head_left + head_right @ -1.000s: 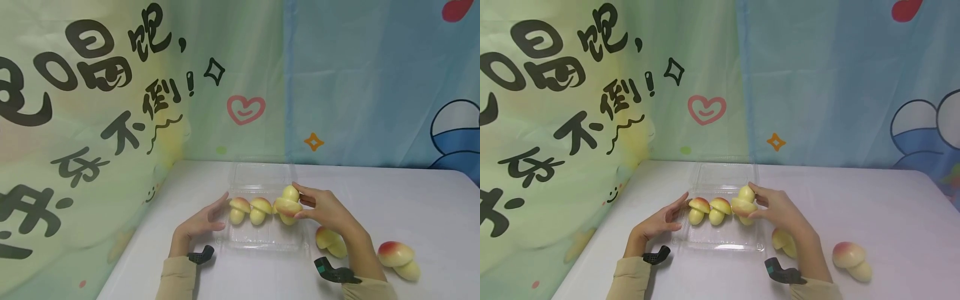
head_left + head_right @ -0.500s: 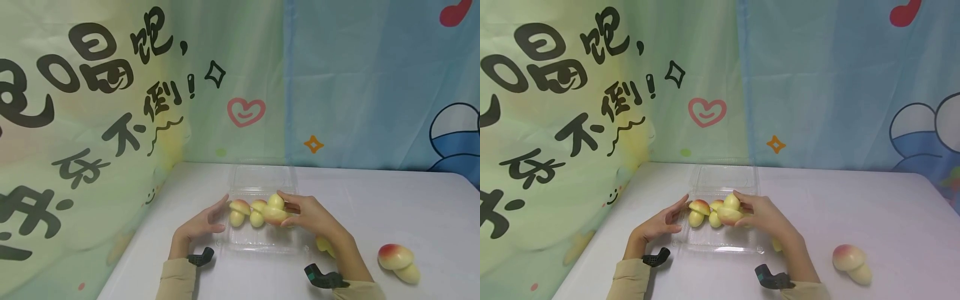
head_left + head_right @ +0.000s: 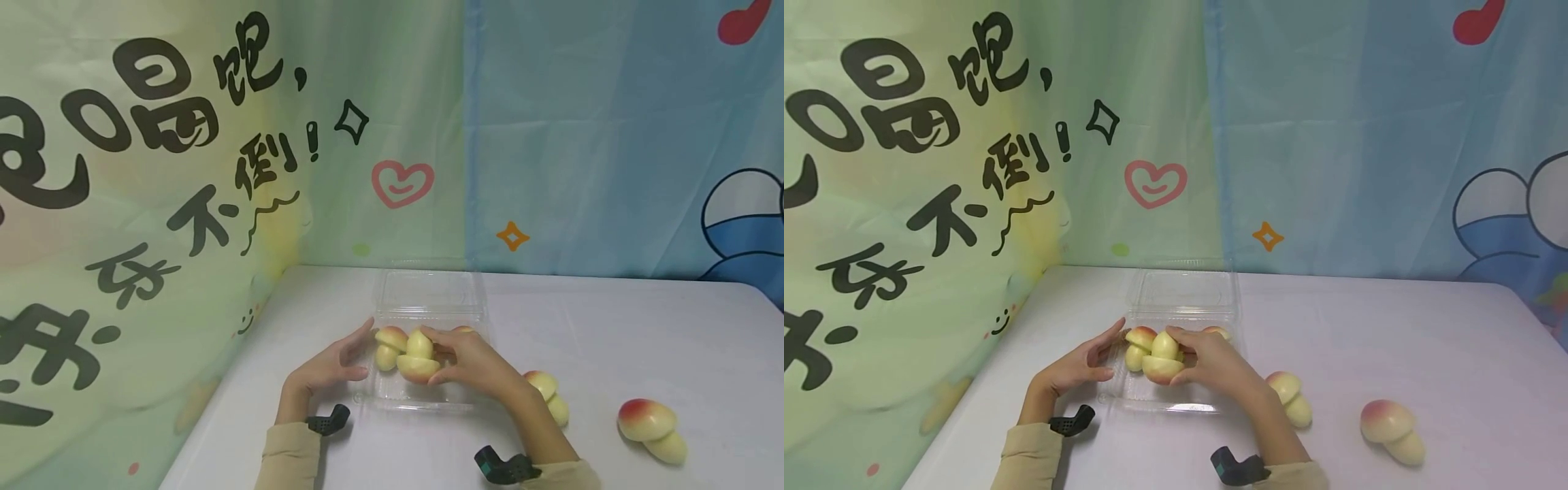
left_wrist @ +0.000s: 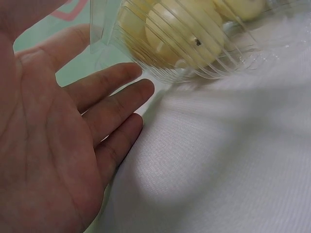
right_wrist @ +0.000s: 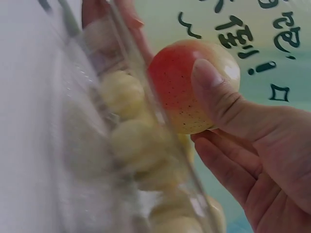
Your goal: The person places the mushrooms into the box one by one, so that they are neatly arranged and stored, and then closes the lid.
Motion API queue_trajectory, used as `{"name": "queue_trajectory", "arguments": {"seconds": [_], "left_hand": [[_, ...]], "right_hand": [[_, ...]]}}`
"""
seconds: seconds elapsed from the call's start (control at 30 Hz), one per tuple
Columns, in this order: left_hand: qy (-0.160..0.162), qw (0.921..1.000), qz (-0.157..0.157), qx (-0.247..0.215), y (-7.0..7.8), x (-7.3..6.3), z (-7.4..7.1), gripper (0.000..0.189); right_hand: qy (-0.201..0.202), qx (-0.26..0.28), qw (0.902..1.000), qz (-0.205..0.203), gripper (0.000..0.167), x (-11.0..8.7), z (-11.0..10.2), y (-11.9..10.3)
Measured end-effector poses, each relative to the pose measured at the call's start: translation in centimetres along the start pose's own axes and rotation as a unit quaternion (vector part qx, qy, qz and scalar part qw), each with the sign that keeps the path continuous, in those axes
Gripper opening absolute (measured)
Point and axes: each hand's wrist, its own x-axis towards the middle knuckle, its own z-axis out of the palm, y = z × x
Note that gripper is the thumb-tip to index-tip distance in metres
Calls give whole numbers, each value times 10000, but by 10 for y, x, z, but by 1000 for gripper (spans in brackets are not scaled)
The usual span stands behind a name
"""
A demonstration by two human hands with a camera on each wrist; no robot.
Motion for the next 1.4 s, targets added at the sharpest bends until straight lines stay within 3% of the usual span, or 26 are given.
{"name": "queue_trajectory", "arguments": {"seconds": [0.17, 0.43, 0.8, 1.03, 1.4], "left_hand": [[-18, 10000, -8, 9, 1, 0, -1, 92], [-28, 10000, 17, -38, 0, 1, 0, 91], [11, 9999, -2, 136, 2, 1, 1, 93], [24, 10000, -64, -49, 3, -1, 1, 93], [-13, 10000, -49, -73, 2, 0, 0, 92]], "right_hand": [[15, 74, 9998, -193, 82, 5, 11, -5], [216, -536, 9974, -425, 87, 10, 26, -5], [37, -100, 9998, -172, 78, 11, 35, -5], [-47, 234, 9997, -48, 76, 11, 38, -4], [-90, 298, 9995, 74, 73, 12, 43, 1]]}}
